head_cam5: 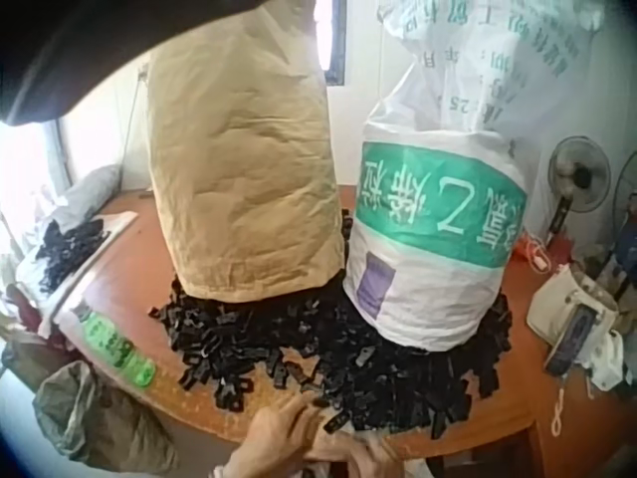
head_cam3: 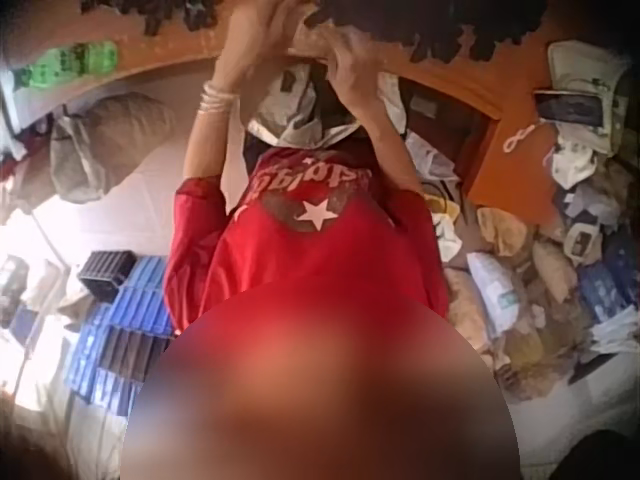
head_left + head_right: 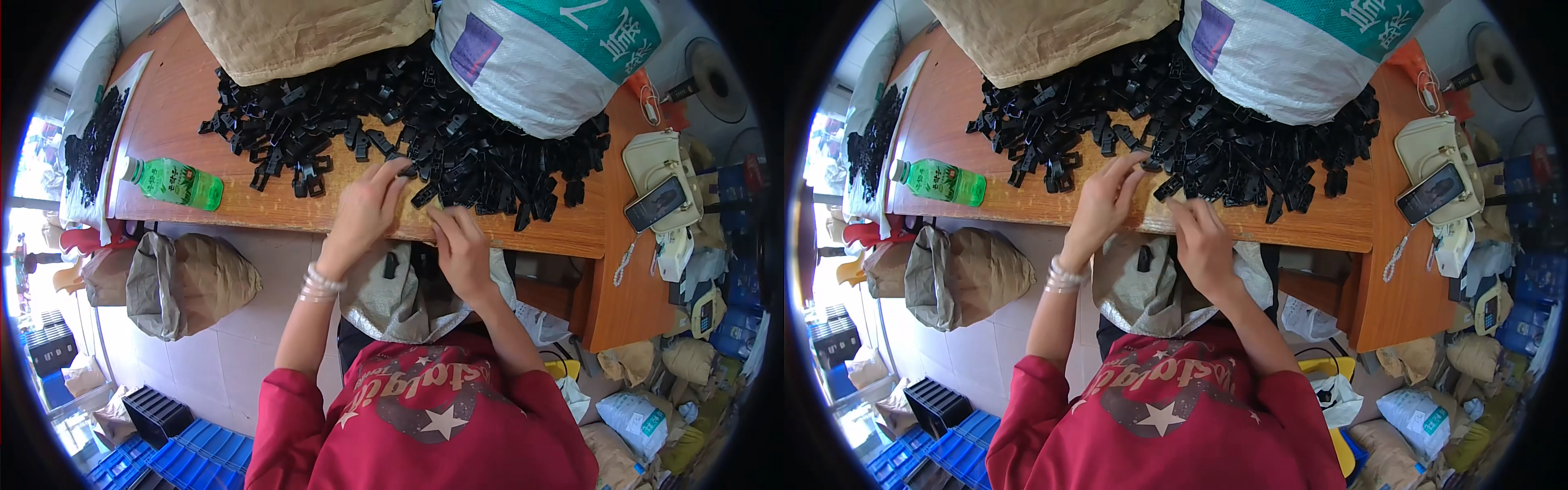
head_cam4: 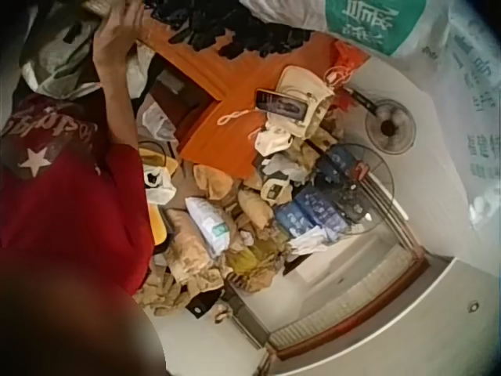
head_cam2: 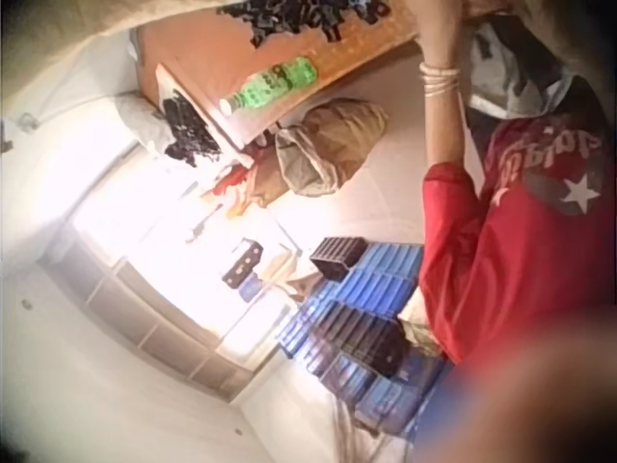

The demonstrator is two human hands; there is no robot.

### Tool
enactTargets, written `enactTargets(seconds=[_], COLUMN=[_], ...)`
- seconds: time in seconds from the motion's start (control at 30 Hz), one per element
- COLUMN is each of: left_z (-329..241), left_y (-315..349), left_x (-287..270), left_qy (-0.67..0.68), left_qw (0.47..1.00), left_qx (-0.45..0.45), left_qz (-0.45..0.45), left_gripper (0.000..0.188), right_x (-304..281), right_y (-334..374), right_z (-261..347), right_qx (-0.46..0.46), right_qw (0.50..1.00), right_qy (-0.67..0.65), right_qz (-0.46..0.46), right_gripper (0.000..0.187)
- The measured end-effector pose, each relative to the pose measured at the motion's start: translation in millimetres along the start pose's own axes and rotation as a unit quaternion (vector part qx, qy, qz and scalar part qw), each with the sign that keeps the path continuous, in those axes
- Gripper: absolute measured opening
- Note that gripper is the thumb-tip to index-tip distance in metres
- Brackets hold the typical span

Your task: Packing small black plastic components from a desk into a bag.

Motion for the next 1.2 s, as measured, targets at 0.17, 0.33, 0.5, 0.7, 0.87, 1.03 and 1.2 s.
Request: enactTargets(seconds=[0.17,0.33,0.5,0.7,0.87,1.03,1.2], left_z=[12.6,31.5,30.8,9.2,-1.9,-2.7,-10.2], left_y=[-8.7,-2.9,10.2,47.0,56.5,68.3,68.3], left_x=[13.8,5.8,-9.3,1.0,7.3,16.1,10.1], left_qy=[-0.164,-0.174,-0.079,0.292,0.426,0.537,0.455], left_qw=[0.986,0.982,0.992,0.917,0.841,0.795,0.841], left_qx=[-0.024,-0.045,-0.018,-0.270,-0.325,-0.275,-0.280], left_qz=[0.025,-0.056,-0.099,0.024,0.068,0.060,0.084], left_gripper=[0.034,0.020,0.015,0.019,0.024,0.034,0.037], right_x=[14.4,25.9,18.0,-14.7,-12.3,-17.7,-22.3], right_y=[-25.4,-21.0,-8.8,-6.5,-5.6,-5.0,-3.7], right_z=[4.0,10.2,15.2,33.5,33.4,26.3,24.9], right_qx=[-0.058,-0.124,-0.129,-0.087,-0.069,-0.029,-0.042], right_qw=[0.969,0.966,0.985,0.984,0.988,0.989,0.992], right_qy=[0.239,0.228,0.107,-0.109,-0.121,-0.132,-0.115], right_qz=[-0.009,-0.013,-0.051,-0.114,-0.069,-0.053,-0.029], right_gripper=[0.030,0.024,0.030,0.031,0.027,0.025,0.022])
Point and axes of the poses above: each hand's wrist, its own y-axis away from the middle knuckle, its own x-axis out of the palm, z = x × y, the point moved 5 cm from there along -y, towards the middle knuckle, and after that the axes turned 2 degrees about z, right-handed, at the moved point
